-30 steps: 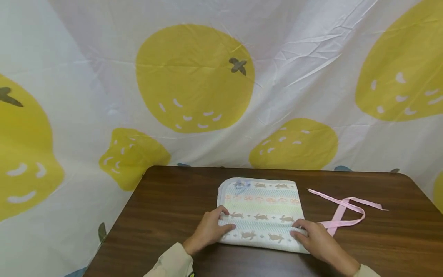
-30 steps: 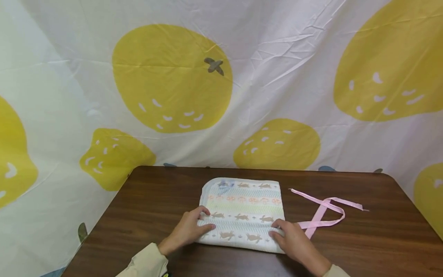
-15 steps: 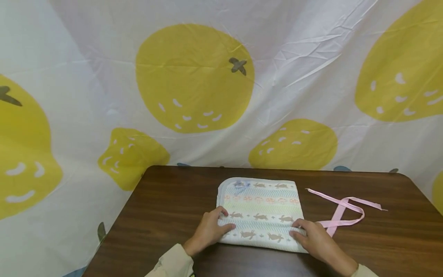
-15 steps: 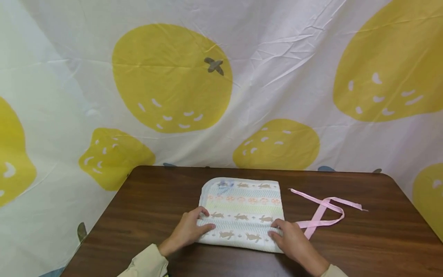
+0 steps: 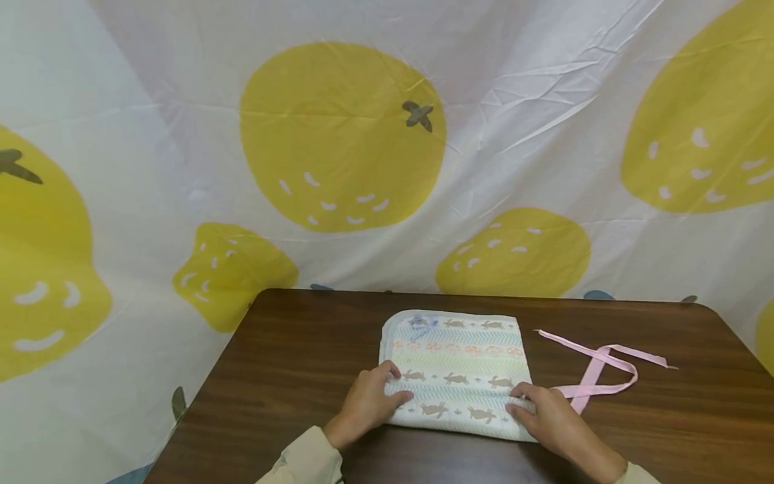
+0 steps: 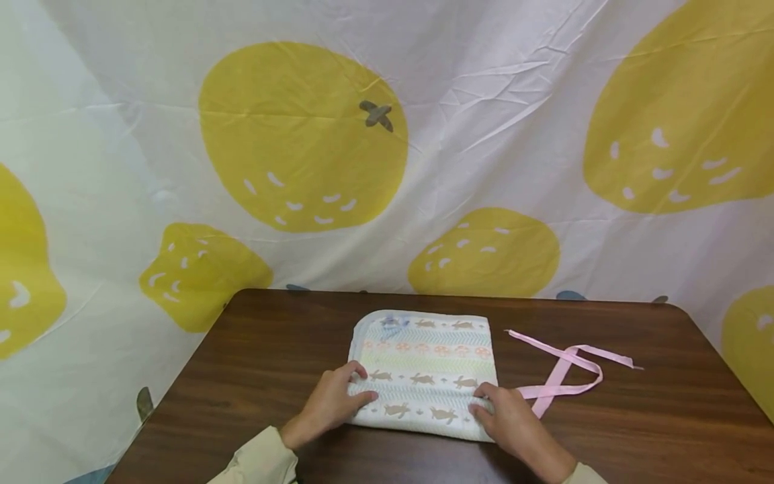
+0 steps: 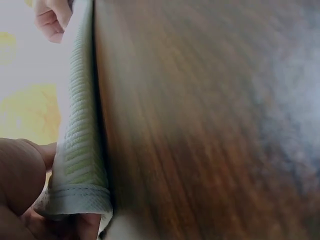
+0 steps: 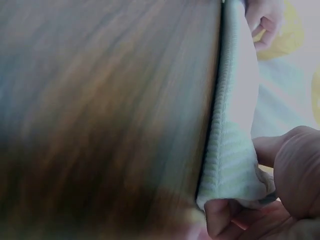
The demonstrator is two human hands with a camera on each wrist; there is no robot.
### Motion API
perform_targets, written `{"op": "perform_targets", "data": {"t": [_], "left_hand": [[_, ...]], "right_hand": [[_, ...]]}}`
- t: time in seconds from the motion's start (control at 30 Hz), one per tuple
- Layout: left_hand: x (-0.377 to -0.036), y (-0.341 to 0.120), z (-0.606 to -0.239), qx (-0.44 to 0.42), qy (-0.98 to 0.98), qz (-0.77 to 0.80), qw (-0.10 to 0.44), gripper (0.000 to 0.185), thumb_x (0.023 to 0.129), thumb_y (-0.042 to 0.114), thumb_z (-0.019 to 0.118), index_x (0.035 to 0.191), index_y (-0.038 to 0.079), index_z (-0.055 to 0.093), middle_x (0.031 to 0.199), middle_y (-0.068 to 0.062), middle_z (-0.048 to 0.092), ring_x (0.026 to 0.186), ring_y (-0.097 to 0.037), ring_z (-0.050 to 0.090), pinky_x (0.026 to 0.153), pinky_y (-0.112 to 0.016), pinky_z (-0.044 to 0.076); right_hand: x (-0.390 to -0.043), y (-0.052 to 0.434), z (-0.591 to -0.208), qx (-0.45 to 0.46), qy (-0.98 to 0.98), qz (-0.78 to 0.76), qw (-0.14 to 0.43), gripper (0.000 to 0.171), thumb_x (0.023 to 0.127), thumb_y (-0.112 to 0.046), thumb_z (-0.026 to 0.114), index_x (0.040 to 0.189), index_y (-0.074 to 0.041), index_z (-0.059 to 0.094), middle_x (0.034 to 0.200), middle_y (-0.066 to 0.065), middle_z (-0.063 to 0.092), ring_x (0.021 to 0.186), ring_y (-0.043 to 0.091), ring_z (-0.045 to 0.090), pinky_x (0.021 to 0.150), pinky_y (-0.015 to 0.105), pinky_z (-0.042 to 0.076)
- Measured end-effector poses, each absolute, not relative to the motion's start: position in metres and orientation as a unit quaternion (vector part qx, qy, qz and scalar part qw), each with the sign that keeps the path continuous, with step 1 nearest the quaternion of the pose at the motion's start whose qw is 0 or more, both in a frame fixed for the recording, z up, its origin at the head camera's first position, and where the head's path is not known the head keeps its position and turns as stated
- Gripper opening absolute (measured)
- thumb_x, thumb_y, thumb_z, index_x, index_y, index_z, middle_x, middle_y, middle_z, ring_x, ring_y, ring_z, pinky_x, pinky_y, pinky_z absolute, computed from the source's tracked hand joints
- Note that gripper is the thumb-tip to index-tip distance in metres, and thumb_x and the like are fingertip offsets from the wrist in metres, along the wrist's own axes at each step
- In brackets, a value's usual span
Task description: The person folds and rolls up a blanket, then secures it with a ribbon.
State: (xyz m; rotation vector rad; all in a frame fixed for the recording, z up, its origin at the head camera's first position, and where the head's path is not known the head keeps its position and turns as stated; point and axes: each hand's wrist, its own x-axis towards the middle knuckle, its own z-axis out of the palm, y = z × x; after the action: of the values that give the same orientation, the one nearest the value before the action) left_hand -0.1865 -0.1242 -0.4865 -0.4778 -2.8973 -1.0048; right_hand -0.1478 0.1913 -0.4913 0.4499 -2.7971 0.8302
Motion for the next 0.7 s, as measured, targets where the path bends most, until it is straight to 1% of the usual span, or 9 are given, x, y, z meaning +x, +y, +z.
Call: {"op": "perform_targets", "data": {"t": [0.1,0.13,0.23,0.3,0.4,0.43,0.5,0.6,0.7], "left_hand": [[-0.185,-0.123,-0.487,-0.149,-0.944,-0.291,0.031,0.033,0.082,0.036,0.080,0.100,0.013,0.065,0.089,-0.009,0.073,0.071,-0.015,0.061,0.061,-0.036,0.048],[-0.185,-0.123,-0.487,-0.148,-0.948,-0.277,0.040,0.034,0.082,0.038,0.080,0.100,0.014,0.065,0.088,-0.007,0.073,0.070,-0.015,0.061,0.059,-0.036,0.047],[-0.183,-0.123,-0.488,-0.153,-0.957,-0.234,0.079,0.035,0.080,0.042,0.080,0.097,0.016,0.066,0.086,-0.002,0.071,0.070,-0.016,0.062,0.054,-0.034,0.045],[-0.182,-0.122,-0.488,-0.165,-0.959,-0.201,0.116,0.034,0.079,0.043,0.081,0.095,0.017,0.067,0.085,0.001,0.069,0.072,-0.016,0.062,0.054,-0.032,0.044],[-0.180,-0.120,-0.489,-0.195,-0.951,-0.170,0.167,0.031,0.076,0.040,0.084,0.091,0.017,0.069,0.085,0.002,0.067,0.075,-0.016,0.057,0.059,-0.029,0.042],[-0.179,-0.119,-0.489,-0.207,-0.947,-0.163,0.183,0.030,0.075,0.037,0.085,0.090,0.017,0.069,0.084,0.003,0.067,0.076,-0.016,0.056,0.061,-0.028,0.041],[-0.179,-0.118,-0.489,-0.230,-0.939,-0.156,0.201,0.025,0.075,0.032,0.085,0.087,0.017,0.070,0.083,0.004,0.067,0.076,-0.015,0.054,0.063,-0.026,0.038],[-0.178,-0.117,-0.489,-0.266,-0.927,-0.155,0.215,0.017,0.076,0.023,0.084,0.085,0.016,0.072,0.082,0.005,0.071,0.076,-0.014,0.057,0.064,-0.026,0.038],[-0.176,-0.119,-0.489,-0.297,-0.917,-0.153,0.216,0.010,0.080,0.016,0.079,0.089,0.015,0.075,0.083,0.005,0.074,0.076,-0.013,0.061,0.068,-0.028,0.042]], "right_hand": [[-0.147,0.191,-0.491,0.178,-0.941,0.262,0.116,0.013,0.079,-0.009,0.080,0.087,-0.010,0.069,0.085,0.001,0.070,0.078,0.015,0.065,0.070,0.034,0.054],[-0.147,0.191,-0.491,0.190,-0.940,0.254,0.125,0.014,0.079,-0.008,0.080,0.088,-0.010,0.069,0.086,0.000,0.069,0.077,0.014,0.065,0.069,0.034,0.054],[-0.146,0.191,-0.492,0.224,-0.937,0.211,0.165,0.020,0.077,-0.011,0.082,0.092,-0.010,0.069,0.086,-0.005,0.064,0.069,0.007,0.060,0.061,0.029,0.052],[-0.147,0.191,-0.492,0.250,-0.929,0.178,0.206,0.026,0.073,-0.013,0.085,0.093,-0.012,0.069,0.086,-0.007,0.061,0.067,0.005,0.056,0.058,0.027,0.049],[-0.148,0.191,-0.491,0.290,-0.908,0.143,0.268,0.035,0.063,-0.013,0.090,0.092,-0.014,0.070,0.088,-0.006,0.059,0.074,0.009,0.055,0.062,0.030,0.046],[-0.148,0.191,-0.491,0.305,-0.899,0.138,0.281,0.036,0.061,-0.011,0.090,0.092,-0.014,0.070,0.088,-0.006,0.059,0.077,0.011,0.056,0.064,0.031,0.045],[-0.147,0.190,-0.490,0.335,-0.887,0.130,0.290,0.037,0.059,-0.008,0.088,0.091,-0.015,0.070,0.089,-0.005,0.058,0.082,0.015,0.055,0.066,0.035,0.042],[-0.142,0.190,-0.489,0.364,-0.881,0.115,0.281,0.034,0.064,-0.011,0.085,0.093,-0.017,0.069,0.089,-0.006,0.059,0.083,0.015,0.056,0.068,0.035,0.042],[-0.136,0.191,-0.488,0.371,-0.884,0.095,0.269,0.031,0.072,-0.023,0.083,0.100,-0.017,0.069,0.092,-0.006,0.061,0.085,0.016,0.059,0.070,0.037,0.045]]}}
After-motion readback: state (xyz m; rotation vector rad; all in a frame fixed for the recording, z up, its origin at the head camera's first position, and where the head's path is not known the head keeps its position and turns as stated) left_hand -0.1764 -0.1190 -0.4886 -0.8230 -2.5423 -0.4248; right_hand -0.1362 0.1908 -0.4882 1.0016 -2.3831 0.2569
